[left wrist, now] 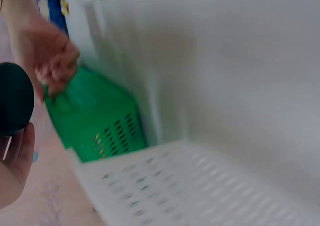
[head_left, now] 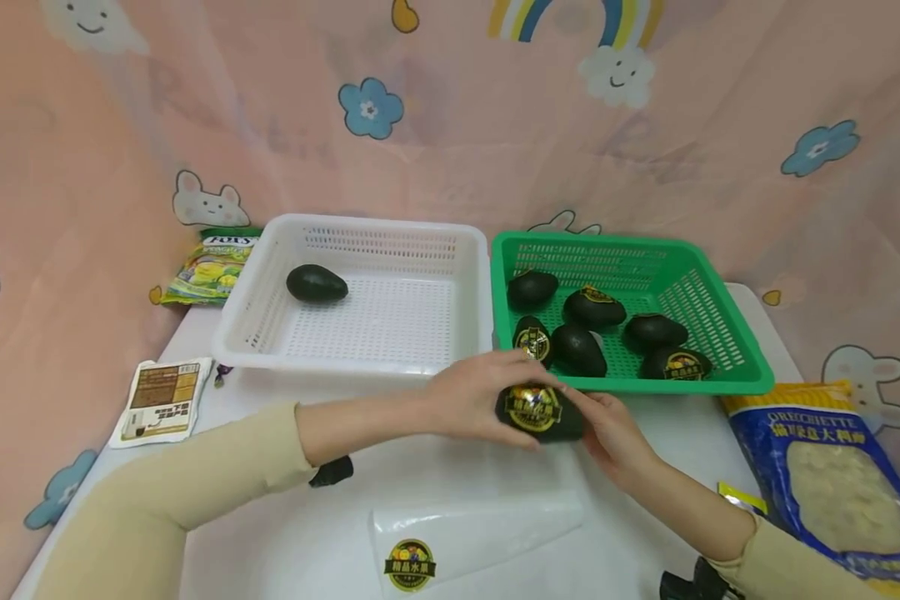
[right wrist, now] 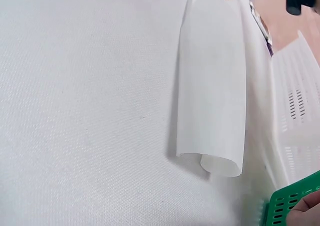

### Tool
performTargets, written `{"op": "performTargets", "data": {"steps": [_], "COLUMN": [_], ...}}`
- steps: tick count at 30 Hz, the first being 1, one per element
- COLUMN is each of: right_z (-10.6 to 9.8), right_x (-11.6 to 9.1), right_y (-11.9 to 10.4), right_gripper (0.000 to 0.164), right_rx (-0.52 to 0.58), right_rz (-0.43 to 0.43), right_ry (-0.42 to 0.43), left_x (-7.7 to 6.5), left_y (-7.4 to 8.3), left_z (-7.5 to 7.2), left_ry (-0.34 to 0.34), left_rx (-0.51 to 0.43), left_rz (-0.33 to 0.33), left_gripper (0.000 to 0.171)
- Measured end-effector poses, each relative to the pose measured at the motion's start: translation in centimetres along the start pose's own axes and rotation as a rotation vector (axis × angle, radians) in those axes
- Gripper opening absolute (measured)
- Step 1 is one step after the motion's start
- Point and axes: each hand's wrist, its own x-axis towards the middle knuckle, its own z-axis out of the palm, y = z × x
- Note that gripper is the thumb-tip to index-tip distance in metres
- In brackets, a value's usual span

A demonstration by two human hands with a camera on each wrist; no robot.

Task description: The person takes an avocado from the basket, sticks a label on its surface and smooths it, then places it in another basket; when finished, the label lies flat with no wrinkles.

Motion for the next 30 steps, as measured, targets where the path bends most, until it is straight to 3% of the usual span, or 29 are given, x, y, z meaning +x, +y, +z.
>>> {"op": "performTargets", "data": {"steps": [3,6,9,12,15,17,19,21,24,26,28,30], "right_z": [0.1,0.4,0.6,0.7,0.7,0.8,1.1,1.8,3.3,4.5,5.9,7.4], "right_x": [0.1,0.4,0.5,0.4,0.2,-0.1,-0.4,-0.7,-0.7,-0.6,-0.2,0.5], "right_y": [0.1,0.2,0.4,0.6,0.7,0.7,0.5,0.1,-1.0,-2.4,-4.3,-6.6], "right_gripper": [0.011,0.015,0.019,0.019,0.016,0.016,0.019,0.024,0.028,0.026,0.024,0.022], "right_rx": [0.001,-0.034,-0.055,-0.057,-0.071,-0.109,-0.175,-0.26,-0.395,-0.489,-0.565,-0.621], "right_rz": [-0.002,0.009,0.022,0.028,0.033,0.045,0.05,0.035,-0.056,-0.14,-0.218,-0.276], "right_ry": [0.002,-0.004,-0.02,-0.028,-0.063,-0.116,-0.197,-0.283,-0.392,-0.443,-0.473,-0.495], "left_x": [3.6,6.5,7.6,7.0,5.1,3.1,0.8,-1.9,-6.0,-8.5,-10.4,-11.8], "left_y": [-0.4,-1.6,-2.5,-2.4,-1.5,-1.0,-0.8,-1.0,-2.3,-3.4,-4.4,-5.2], "left_z": [-1.2,-0.8,0.1,0.4,0.2,0.2,0.5,0.8,1.2,1.2,0.9,0.3], "left_ry": [0.008,-0.028,-0.045,-0.011,0.029,0.015,-0.026,-0.069,-0.072,-0.009,0.096,0.223], "left_rx": [0.044,0.107,0.173,0.162,-0.008,-0.183,-0.345,-0.482,-0.627,-0.711,-0.795,-0.869], "left_rz": [-0.097,-0.212,-0.262,-0.235,-0.176,-0.151,-0.172,-0.25,-0.448,-0.597,-0.723,-0.805], "left_gripper": [0.065,0.073,0.083,0.077,0.049,0.031,0.022,0.02,0.025,0.032,0.041,0.046]}}
